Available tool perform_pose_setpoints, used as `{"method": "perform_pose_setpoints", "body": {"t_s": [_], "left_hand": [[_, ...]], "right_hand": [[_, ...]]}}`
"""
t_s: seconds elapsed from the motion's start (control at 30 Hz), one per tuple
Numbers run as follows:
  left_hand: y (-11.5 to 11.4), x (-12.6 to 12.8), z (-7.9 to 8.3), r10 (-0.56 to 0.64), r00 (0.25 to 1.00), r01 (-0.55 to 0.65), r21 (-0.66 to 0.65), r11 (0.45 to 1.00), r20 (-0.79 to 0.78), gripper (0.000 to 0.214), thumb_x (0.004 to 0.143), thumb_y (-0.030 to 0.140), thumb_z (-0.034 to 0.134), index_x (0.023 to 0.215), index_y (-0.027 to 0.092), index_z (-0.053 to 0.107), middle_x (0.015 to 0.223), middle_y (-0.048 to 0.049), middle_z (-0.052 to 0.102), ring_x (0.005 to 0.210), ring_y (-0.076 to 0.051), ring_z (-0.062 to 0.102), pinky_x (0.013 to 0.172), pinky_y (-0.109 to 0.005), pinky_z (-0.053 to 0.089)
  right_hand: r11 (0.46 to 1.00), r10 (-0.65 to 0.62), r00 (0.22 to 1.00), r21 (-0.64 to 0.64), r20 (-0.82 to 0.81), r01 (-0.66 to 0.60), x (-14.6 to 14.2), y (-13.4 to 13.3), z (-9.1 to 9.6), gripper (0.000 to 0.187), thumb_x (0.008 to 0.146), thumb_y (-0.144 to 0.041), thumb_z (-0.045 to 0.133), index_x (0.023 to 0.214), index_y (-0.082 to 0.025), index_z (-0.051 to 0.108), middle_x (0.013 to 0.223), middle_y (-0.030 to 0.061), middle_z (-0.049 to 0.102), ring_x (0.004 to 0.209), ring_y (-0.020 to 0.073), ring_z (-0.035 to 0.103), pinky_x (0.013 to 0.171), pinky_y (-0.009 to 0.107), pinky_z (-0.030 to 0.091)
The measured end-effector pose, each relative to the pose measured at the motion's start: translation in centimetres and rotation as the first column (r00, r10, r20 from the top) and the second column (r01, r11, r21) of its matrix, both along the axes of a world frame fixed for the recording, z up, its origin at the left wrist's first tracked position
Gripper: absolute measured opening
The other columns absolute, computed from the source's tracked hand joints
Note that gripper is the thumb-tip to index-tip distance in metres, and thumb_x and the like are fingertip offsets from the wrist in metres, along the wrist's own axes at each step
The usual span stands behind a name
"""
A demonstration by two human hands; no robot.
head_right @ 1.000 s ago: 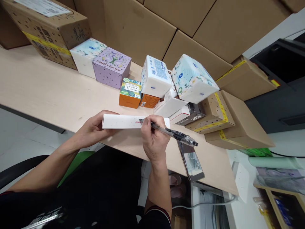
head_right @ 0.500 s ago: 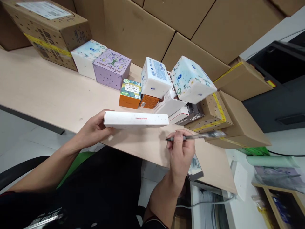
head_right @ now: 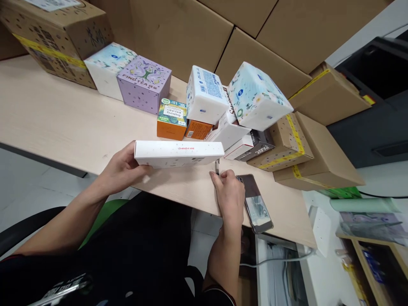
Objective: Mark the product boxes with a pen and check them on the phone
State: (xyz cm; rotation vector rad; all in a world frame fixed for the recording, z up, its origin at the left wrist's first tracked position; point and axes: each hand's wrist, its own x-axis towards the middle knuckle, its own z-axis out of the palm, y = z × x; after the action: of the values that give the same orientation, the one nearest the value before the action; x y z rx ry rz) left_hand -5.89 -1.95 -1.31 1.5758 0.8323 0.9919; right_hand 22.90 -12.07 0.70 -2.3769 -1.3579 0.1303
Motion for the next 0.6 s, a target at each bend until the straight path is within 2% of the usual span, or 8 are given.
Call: {"method": "perform_pose_setpoints", "body": {"t_s": [0.1, 0.17, 0.23, 0.3, 0.37, 0.43, 0.5, 0.6], "left_hand": [[0.1, -0.1, 0.0, 0.003, 1.000, -0.003, 0.004, 1.000, 0.006, 0.039, 0.079, 0.020, 0.073, 0.118, 0.022, 0.065, 0.106, -0.0027, 0.069, 0.093, -0.020, 0.065, 0.075, -0.029, 0.052], [0.1, -0.1, -0.1, 0.004, 1.000, -0.004, 0.006, 1.000, 0.003, 0.038, 0.080, 0.021, 0.073, 0.117, 0.023, 0.065, 0.107, -0.0029, 0.069, 0.094, -0.020, 0.065, 0.076, -0.030, 0.052], [0.1, -0.1, -0.2, 0.001, 1.000, -0.001, 0.006, 1.000, 0.003, 0.038, 0.080, 0.021, 0.073, 0.117, 0.023, 0.065, 0.107, -0.0030, 0.069, 0.093, -0.020, 0.064, 0.075, -0.030, 0.052], [0.1, -0.1, -0.1, 0.000, 1.000, 0.000, 0.005, 1.000, 0.010, 0.038, 0.080, 0.020, 0.073, 0.117, 0.023, 0.065, 0.108, -0.0034, 0.069, 0.095, -0.020, 0.064, 0.076, -0.030, 0.052], [0.1, 0.0, -0.1, 0.000, 1.000, 0.000, 0.003, 1.000, 0.016, 0.040, 0.079, 0.020, 0.073, 0.118, 0.022, 0.065, 0.110, -0.0037, 0.069, 0.096, -0.021, 0.064, 0.076, -0.029, 0.051], [0.1, 0.0, -0.1, -0.004, 1.000, 0.004, 0.006, 1.000, 0.010, 0.041, 0.078, 0.019, 0.072, 0.119, 0.022, 0.065, 0.109, -0.0033, 0.069, 0.094, -0.020, 0.064, 0.075, -0.028, 0.050], [0.2, -0.1, -0.2, -0.013, 1.000, 0.012, 0.016, 1.000, 0.009, 0.043, 0.078, 0.018, 0.071, 0.120, 0.023, 0.064, 0.108, -0.0028, 0.069, 0.094, -0.020, 0.064, 0.075, -0.028, 0.049], [0.4, -0.1, -0.5, -0.022, 0.999, 0.021, 0.029, 0.999, 0.029, 0.044, 0.078, 0.017, 0.070, 0.121, 0.022, 0.063, 0.110, -0.0030, 0.069, 0.097, -0.020, 0.065, 0.077, -0.028, 0.049]], "right_hand": [[0.992, -0.076, 0.997, 0.102, 0.025, 0.073, 1.2, -2.2, 0.7, 0.073, 0.083, -0.083, 0.053, 0.105, -0.017, 0.072, 0.091, 0.0140, 0.074, 0.084, 0.0306, 0.065, 0.081, 0.043, 0.046], [0.988, -0.126, 0.985, 0.106, 0.114, 0.114, 2.9, -4.5, 1.3, 0.078, 0.081, -0.081, 0.057, 0.122, -0.015, 0.071, 0.115, 0.0208, 0.072, 0.108, 0.0378, 0.064, 0.092, 0.051, 0.047], [0.988, -0.144, 0.979, -0.027, 0.145, 0.149, 5.0, -6.8, 1.6, 0.088, 0.078, -0.076, 0.065, 0.142, -0.016, 0.061, 0.140, 0.0250, 0.063, 0.130, 0.0451, 0.055, 0.103, 0.058, 0.044], [0.970, -0.173, 0.980, -0.157, 0.101, 0.187, 7.0, -8.5, 1.4, 0.098, 0.077, -0.073, 0.067, 0.154, -0.015, 0.050, 0.152, 0.0267, 0.055, 0.140, 0.0469, 0.049, 0.111, 0.061, 0.041], [0.965, -0.157, 0.987, -0.212, 0.012, 0.156, 8.4, -9.3, 0.9, 0.099, 0.077, -0.071, 0.066, 0.156, -0.013, 0.048, 0.153, 0.0254, 0.056, 0.142, 0.0437, 0.050, 0.115, 0.058, 0.040], [0.978, -0.108, 0.993, -0.185, -0.041, 0.099, 9.0, -9.5, 0.3, 0.094, 0.078, -0.070, 0.063, 0.152, -0.012, 0.054, 0.150, 0.0227, 0.060, 0.141, 0.0402, 0.053, 0.118, 0.055, 0.040], [0.986, -0.091, 0.996, -0.144, -0.024, 0.086, 8.9, -9.2, -0.2, 0.092, 0.077, -0.072, 0.060, 0.148, -0.013, 0.059, 0.145, 0.0214, 0.064, 0.138, 0.0402, 0.055, 0.117, 0.056, 0.040], [0.983, -0.151, 0.988, -0.096, 0.033, 0.154, 7.8, -9.0, -0.4, 0.099, 0.071, -0.073, 0.062, 0.148, -0.011, 0.058, 0.139, 0.0232, 0.068, 0.130, 0.0432, 0.059, 0.113, 0.061, 0.043]]}}
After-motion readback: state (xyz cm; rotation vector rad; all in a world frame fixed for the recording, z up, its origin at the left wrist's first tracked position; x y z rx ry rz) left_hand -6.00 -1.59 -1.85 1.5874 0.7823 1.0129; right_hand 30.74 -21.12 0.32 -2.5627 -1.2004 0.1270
